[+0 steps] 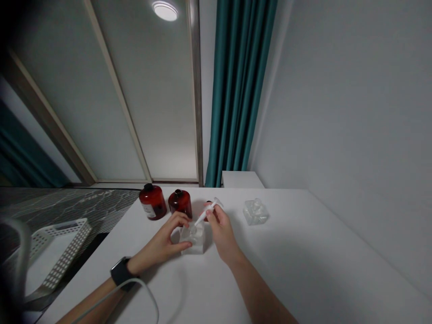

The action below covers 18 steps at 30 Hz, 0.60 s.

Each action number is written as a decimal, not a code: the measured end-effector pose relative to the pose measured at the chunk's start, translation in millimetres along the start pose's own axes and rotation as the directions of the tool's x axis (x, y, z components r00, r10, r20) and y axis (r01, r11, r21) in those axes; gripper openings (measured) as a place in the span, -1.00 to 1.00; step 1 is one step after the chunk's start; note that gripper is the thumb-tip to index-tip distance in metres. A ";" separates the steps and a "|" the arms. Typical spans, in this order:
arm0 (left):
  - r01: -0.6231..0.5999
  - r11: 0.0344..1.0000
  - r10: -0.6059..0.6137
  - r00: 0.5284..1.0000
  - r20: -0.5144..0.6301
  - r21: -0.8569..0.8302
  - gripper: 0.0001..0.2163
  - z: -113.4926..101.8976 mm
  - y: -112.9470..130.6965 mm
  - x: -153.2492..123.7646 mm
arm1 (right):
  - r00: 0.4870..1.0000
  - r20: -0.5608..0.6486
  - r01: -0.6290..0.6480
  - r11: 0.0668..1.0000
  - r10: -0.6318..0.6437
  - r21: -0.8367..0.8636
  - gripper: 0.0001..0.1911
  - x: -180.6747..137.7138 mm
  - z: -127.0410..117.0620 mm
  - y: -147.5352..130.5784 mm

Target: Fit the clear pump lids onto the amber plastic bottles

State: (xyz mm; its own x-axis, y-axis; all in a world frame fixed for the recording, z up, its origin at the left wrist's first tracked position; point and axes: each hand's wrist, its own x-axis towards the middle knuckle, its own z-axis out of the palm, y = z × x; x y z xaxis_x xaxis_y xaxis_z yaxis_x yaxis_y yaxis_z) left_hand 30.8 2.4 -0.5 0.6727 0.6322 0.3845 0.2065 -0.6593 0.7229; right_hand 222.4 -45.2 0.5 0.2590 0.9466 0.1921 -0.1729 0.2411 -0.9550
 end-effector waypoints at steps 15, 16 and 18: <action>-0.007 0.999 0.007 1.000 0.007 0.035 -0.76 0.2 -3.7 0.1 | 0.987 -0.143 -0.051 0.982 0.078 0.184 -0.56 18.4 -16.1 7.4; -0.007 0.999 0.006 1.000 0.008 0.038 -0.77 0.0 -3.4 0.2 | 0.987 -0.148 -0.046 0.988 0.068 0.146 -0.55 19.9 -18.4 9.0; -0.005 0.999 0.004 1.000 0.007 0.041 -0.77 -0.3 -2.7 0.5 | 0.988 -0.150 -0.035 0.998 0.042 0.047 -0.55 22.4 -22.7 12.6</action>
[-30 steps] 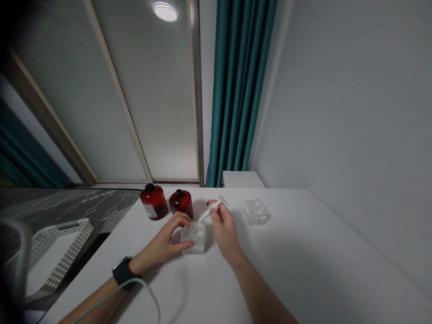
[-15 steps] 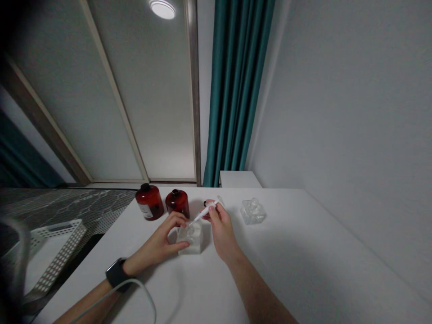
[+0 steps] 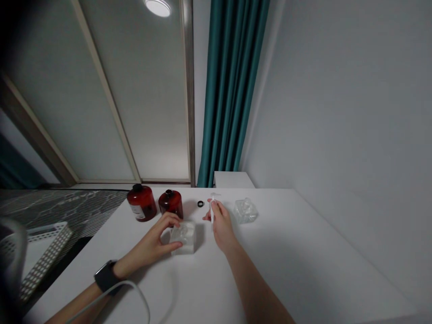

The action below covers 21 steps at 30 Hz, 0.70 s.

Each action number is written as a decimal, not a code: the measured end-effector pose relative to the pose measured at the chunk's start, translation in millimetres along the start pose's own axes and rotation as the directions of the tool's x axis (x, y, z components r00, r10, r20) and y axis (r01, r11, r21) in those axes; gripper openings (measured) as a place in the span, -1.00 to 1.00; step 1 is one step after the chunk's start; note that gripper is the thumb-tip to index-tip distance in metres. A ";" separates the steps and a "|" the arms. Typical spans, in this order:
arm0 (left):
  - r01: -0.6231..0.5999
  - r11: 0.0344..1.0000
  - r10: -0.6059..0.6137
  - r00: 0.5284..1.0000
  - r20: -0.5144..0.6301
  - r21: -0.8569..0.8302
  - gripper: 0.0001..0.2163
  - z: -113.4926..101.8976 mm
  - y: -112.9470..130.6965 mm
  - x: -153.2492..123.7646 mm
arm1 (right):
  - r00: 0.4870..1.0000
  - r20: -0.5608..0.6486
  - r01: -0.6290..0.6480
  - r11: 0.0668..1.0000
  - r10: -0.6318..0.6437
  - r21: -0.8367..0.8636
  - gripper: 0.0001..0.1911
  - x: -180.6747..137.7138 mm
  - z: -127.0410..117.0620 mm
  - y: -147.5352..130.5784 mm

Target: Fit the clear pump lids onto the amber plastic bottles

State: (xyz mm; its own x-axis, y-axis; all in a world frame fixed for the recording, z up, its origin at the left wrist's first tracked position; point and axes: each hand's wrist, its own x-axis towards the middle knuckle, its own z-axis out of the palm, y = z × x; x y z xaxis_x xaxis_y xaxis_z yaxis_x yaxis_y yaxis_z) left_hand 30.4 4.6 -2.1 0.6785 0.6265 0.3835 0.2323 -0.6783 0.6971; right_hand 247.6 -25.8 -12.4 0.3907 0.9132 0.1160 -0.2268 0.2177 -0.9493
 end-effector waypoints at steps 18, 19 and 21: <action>0.005 1.000 -0.005 1.000 -0.009 -0.011 -0.77 0.6 0.1 0.3 | 0.998 -0.029 -0.017 0.191 -0.059 -0.981 -0.77 20.4 -29.7 11.4; 0.006 1.000 -0.006 1.000 -0.007 -0.008 -0.77 0.7 -0.2 0.2 | 0.998 -0.031 -0.023 0.154 -0.047 -0.988 -0.76 20.6 -28.7 11.5; 0.005 1.000 -0.005 1.000 -0.005 -0.002 -0.77 0.8 -0.8 -0.1 | 0.999 -0.031 -0.028 0.093 -0.029 -0.995 -0.76 20.7 -26.8 11.7</action>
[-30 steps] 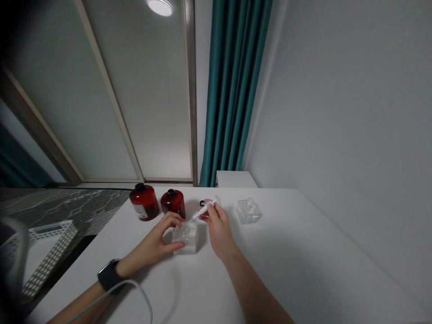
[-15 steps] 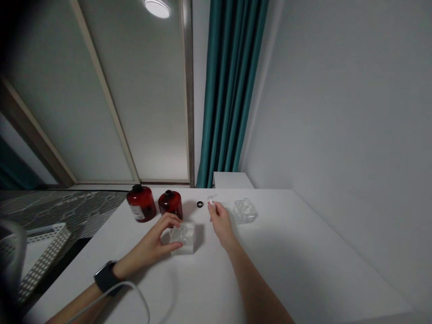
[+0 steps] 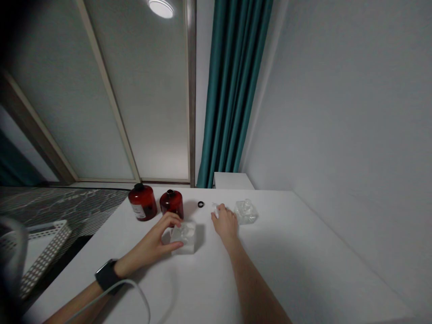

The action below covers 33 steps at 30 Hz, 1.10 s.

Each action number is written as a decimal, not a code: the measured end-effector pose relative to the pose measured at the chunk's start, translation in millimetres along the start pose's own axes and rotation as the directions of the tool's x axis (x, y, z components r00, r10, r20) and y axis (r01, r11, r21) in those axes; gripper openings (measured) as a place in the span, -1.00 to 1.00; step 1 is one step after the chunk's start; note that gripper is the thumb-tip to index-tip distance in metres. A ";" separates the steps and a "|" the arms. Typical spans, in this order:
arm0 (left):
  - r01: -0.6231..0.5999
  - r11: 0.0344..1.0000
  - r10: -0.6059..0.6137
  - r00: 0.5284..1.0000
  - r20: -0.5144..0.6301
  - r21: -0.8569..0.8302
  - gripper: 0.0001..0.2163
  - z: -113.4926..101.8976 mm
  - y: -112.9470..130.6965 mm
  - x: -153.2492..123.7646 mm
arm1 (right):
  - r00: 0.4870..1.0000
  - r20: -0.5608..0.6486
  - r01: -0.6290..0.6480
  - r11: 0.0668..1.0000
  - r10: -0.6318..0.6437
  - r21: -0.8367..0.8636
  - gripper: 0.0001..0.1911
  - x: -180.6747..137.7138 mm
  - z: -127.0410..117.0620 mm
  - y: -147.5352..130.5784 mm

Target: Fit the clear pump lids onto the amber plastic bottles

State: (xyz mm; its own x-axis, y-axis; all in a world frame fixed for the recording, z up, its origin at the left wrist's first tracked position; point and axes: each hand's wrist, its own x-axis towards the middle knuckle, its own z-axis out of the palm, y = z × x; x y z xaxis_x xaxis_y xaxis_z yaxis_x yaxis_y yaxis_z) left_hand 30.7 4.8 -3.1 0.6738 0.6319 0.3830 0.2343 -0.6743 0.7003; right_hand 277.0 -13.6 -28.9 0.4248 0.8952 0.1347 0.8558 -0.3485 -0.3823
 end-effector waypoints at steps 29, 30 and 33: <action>-0.009 1.000 0.009 1.000 0.005 0.002 -0.76 0.5 0.6 -0.3 | 0.974 0.215 0.083 0.996 -0.074 -0.034 -0.78 -15.6 -32.3 4.9; -0.010 1.000 0.010 1.000 0.007 0.001 -0.76 0.5 0.7 -0.2 | 0.974 0.216 0.073 0.996 -0.060 -0.054 -0.80 -17.2 -31.4 2.4; -0.007 1.000 0.007 1.000 0.010 0.000 -0.76 0.3 1.3 0.2 | 0.976 0.214 0.054 0.992 -0.029 -0.113 -0.73 -22.0 -27.8 -4.9</action>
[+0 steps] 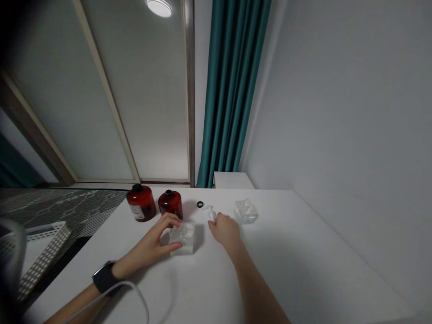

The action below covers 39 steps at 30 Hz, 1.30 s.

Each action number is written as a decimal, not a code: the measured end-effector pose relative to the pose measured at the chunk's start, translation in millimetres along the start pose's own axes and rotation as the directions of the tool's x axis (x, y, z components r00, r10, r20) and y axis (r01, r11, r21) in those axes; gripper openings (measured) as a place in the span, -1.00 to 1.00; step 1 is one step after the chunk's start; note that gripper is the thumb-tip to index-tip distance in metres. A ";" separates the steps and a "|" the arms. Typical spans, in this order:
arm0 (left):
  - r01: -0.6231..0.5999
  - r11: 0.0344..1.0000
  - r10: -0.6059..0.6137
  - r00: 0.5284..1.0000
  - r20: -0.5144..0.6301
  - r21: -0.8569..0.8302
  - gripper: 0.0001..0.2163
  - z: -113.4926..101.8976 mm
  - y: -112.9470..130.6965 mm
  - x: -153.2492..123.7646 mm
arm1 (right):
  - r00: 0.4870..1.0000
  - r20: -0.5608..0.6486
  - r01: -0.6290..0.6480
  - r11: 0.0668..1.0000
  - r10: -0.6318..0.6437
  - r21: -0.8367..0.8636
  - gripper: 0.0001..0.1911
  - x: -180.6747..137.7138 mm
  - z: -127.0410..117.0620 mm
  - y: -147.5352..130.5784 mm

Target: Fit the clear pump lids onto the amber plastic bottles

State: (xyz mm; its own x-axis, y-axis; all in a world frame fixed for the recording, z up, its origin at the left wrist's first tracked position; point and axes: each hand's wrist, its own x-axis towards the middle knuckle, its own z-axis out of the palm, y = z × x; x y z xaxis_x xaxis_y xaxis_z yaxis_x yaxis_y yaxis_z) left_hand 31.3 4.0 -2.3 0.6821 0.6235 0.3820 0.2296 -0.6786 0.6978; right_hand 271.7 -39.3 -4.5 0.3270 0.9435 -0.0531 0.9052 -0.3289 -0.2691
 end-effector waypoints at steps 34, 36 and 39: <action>-0.012 1.000 0.012 1.000 0.005 0.025 -0.76 -1.4 0.7 -1.8 | 0.896 -0.311 0.417 0.845 -0.319 0.335 -0.70 4.0 2.9 -12.8; -0.043 0.999 0.043 0.999 -0.009 0.028 -0.83 -3.4 3.5 -2.4 | 0.848 -0.350 0.516 0.769 -0.397 0.377 -0.70 -6.4 5.5 -22.5; -0.105 0.993 0.108 0.992 -0.064 0.044 -0.91 -6.8 6.5 -4.3 | 0.789 -0.378 0.614 0.643 -0.484 0.458 -0.69 -18.7 9.8 -32.0</action>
State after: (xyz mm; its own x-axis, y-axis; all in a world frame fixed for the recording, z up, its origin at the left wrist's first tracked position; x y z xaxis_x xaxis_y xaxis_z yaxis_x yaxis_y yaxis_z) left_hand 25.1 -0.4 4.7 0.6570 0.5704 0.4929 0.1871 -0.7567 0.6264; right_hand 233.9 -46.1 -4.4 -0.0774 0.8887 0.4520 0.6584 0.3860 -0.6462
